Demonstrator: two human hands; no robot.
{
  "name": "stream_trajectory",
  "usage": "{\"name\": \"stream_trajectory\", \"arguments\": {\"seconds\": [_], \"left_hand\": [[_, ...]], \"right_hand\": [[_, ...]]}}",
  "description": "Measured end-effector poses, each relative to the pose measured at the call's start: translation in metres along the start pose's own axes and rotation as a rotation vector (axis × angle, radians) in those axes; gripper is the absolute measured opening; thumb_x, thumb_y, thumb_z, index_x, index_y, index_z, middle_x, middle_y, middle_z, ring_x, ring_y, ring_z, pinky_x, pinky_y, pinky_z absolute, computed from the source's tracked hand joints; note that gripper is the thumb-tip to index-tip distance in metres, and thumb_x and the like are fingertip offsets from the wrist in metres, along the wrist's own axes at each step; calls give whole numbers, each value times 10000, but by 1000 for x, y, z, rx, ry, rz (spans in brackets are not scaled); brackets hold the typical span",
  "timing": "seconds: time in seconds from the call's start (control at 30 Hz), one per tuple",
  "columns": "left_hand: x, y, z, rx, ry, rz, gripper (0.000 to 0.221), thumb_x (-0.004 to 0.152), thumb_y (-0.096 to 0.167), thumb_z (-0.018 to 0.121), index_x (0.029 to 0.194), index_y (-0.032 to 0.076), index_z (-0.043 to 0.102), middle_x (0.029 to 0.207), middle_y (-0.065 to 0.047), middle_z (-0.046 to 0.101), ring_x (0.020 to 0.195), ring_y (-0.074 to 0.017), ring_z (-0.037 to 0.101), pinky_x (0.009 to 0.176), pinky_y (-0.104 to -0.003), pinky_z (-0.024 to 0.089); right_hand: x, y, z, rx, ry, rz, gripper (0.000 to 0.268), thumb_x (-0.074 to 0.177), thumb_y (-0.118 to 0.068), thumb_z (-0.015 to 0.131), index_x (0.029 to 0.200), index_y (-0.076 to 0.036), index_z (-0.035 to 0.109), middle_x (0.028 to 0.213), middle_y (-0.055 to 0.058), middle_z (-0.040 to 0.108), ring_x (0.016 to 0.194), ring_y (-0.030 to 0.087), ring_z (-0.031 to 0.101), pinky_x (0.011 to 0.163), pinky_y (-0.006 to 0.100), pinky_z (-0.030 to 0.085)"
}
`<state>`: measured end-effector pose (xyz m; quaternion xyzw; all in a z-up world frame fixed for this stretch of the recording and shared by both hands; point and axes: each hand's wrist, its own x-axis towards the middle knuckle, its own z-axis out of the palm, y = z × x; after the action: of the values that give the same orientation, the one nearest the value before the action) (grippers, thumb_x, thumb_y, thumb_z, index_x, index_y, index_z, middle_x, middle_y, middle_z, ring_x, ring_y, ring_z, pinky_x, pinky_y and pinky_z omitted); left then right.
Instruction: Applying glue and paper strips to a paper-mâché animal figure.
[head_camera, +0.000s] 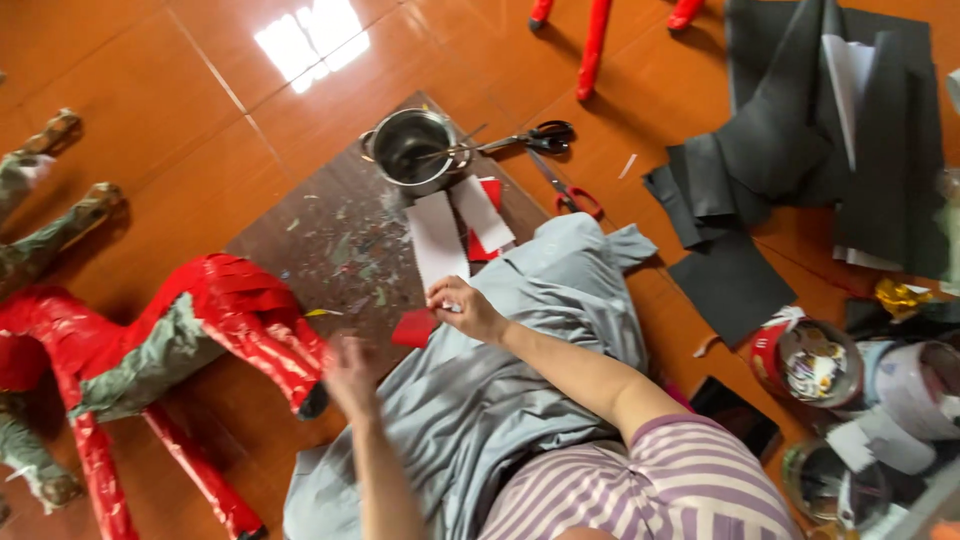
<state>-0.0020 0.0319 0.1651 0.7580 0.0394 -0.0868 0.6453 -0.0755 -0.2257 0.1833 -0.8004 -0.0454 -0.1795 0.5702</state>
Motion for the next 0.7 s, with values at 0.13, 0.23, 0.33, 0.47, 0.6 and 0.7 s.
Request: {"name": "stream_trajectory", "arguments": {"seconds": [0.13,0.23,0.33,0.47,0.6,0.7], "left_hand": [[15,73,-24,1312,366,487,823,890,466,785,1487,17,440,1443,-307,505,1318,-476,468,1097,-591,384],[33,67,-34,1415,375,175,1103,761,523,857,1532,39,233,1512,-345,347,1348,-519,386,1043,-635,372],[37,62,-39,1238,300,-202,1232,784,433,860,1641,70,53,1509,-365,360,1295,-518,474,1018,-592,442],[51,66,-75,1226,243,-361,1242,816,368,847,1699,85,20,1364,-348,556,1157,-479,630,977,-546,519],[29,134,-46,937,177,-431,1069,784,235,794,1680,154,218,1155,-231,705,950,-390,738,823,-505,615],[-4,162,-49,797,146,-409,1032,790,211,779,1661,145,229,1147,-220,698,938,-371,732,811,-489,614]], "right_hand": [[-2,9,-11,209,88,162,103,871,-47,771,956,-48,712,1156,43,646,1053,200,654,889,316,568],[-1,5,-12,46,112,-41,105,835,-40,800,910,-39,727,1096,53,682,1087,208,634,927,339,534],[1,11,-11,128,75,171,100,818,-64,796,874,-30,720,1059,55,672,1020,181,644,833,303,542],[-2,19,-14,157,84,234,124,840,-73,794,889,-18,694,1016,64,667,939,177,640,810,301,527],[-4,29,-15,226,63,317,98,844,-81,772,904,-29,715,979,57,680,861,141,654,773,276,533],[-5,36,-11,253,32,310,106,849,-98,772,911,-28,724,959,53,692,845,124,667,760,274,551]]}}
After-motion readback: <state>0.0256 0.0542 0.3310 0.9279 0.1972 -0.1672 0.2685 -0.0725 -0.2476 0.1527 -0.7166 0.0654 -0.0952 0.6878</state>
